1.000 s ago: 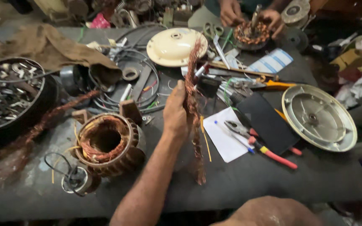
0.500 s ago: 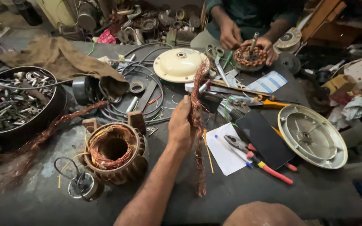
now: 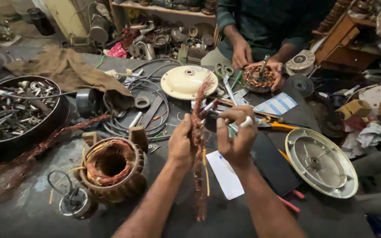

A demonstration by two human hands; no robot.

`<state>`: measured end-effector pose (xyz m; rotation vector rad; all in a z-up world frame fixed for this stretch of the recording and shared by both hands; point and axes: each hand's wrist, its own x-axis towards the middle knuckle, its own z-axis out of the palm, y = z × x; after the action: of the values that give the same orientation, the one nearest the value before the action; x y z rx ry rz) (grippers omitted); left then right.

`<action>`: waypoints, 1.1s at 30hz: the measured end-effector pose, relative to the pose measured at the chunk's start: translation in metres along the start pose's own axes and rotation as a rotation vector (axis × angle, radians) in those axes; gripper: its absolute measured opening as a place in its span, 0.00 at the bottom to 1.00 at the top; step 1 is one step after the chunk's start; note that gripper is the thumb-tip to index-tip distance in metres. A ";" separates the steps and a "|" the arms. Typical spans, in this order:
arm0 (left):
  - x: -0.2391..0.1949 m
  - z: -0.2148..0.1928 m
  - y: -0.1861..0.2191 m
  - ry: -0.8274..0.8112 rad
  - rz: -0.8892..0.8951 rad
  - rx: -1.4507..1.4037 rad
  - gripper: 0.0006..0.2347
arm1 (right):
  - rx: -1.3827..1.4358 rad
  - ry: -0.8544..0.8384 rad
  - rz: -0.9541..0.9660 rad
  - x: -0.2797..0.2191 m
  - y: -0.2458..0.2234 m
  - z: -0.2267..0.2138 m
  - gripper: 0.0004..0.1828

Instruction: The person twists copper wires together by hand at a cluttered workbench. They briefly write on a piece of paper with a pen, then resume twisting the wires. Various tools and disassembled motor parts are visible on the table.

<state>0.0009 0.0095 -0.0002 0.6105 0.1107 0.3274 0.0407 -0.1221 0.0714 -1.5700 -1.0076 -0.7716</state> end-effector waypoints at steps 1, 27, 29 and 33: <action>0.001 0.000 0.001 -0.040 0.019 -0.013 0.16 | 0.012 0.008 0.114 -0.002 0.011 0.003 0.09; 0.032 0.004 -0.013 -0.017 -0.078 -0.103 0.18 | 1.129 -0.249 1.020 -0.028 0.068 -0.012 0.10; 0.033 0.003 -0.014 -0.006 -0.024 -0.008 0.17 | 1.142 -0.212 0.979 -0.027 0.062 -0.011 0.10; 0.036 -0.002 -0.017 -0.037 -0.015 -0.029 0.17 | 1.062 -0.200 0.980 -0.029 0.058 -0.008 0.09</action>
<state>0.0396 0.0093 -0.0116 0.5868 0.0746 0.3025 0.0801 -0.1402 0.0228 -0.9603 -0.4800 0.5577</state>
